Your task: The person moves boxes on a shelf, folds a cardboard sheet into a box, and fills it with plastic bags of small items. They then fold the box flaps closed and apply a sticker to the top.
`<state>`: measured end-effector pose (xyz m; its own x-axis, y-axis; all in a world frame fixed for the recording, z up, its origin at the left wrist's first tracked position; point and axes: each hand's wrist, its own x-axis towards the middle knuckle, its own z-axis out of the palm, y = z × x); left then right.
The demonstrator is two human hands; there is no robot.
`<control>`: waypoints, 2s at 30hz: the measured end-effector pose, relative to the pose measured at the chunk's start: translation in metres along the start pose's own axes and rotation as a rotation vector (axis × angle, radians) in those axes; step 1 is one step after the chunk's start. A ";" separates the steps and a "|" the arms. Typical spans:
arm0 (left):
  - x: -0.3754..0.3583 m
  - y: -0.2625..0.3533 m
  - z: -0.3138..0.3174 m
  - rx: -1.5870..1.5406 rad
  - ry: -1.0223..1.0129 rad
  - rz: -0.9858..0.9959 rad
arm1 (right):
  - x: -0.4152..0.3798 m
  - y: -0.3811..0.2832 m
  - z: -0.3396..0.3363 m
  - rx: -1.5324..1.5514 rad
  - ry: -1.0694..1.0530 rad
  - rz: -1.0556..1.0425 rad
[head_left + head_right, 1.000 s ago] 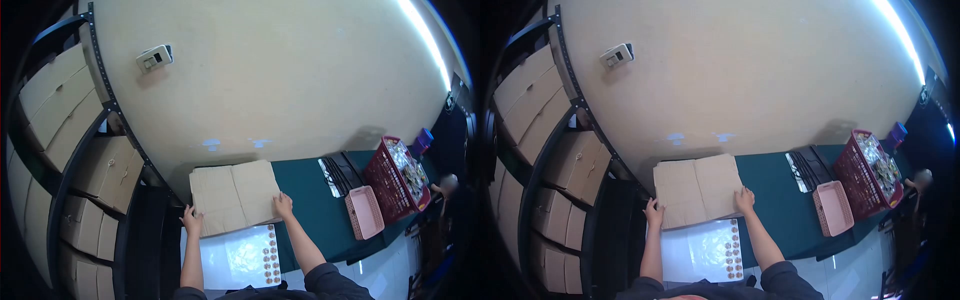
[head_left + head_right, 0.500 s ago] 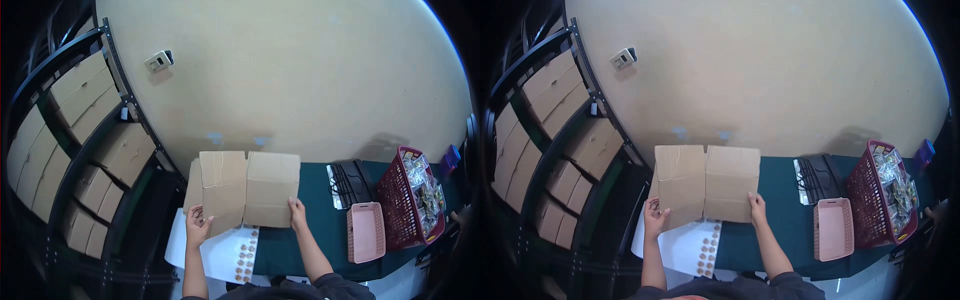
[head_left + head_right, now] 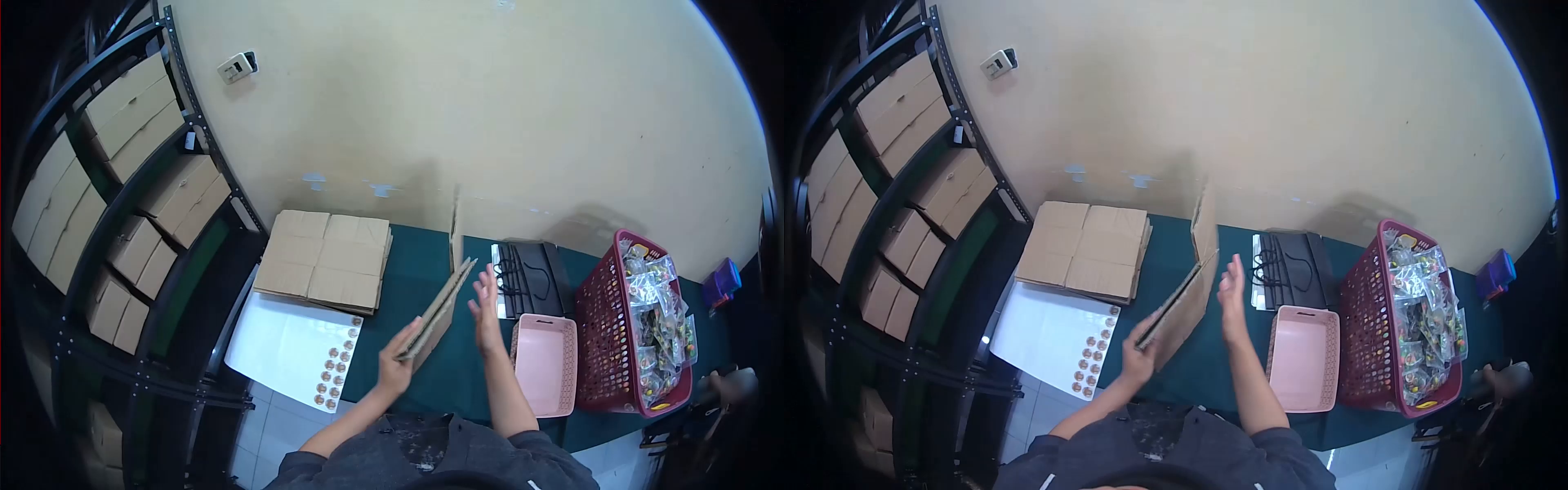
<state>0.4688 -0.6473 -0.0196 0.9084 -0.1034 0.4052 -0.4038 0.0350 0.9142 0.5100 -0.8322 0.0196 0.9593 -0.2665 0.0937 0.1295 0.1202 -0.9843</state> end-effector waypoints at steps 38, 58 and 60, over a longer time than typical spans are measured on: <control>0.043 -0.033 -0.012 -0.407 -0.194 -0.535 | -0.029 0.028 -0.074 -0.098 -0.144 0.234; 0.078 0.028 0.007 1.042 -0.232 -0.296 | -0.075 -0.121 -0.076 -0.817 -0.655 0.259; 0.082 0.019 0.015 0.965 -0.237 -0.206 | -0.050 -0.107 -0.069 -0.836 -0.590 0.016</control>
<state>0.5344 -0.6696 0.0308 0.9676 -0.2149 0.1322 -0.2523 -0.8129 0.5249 0.4310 -0.8978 0.1096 0.9593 0.2696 -0.0839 0.1155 -0.6460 -0.7546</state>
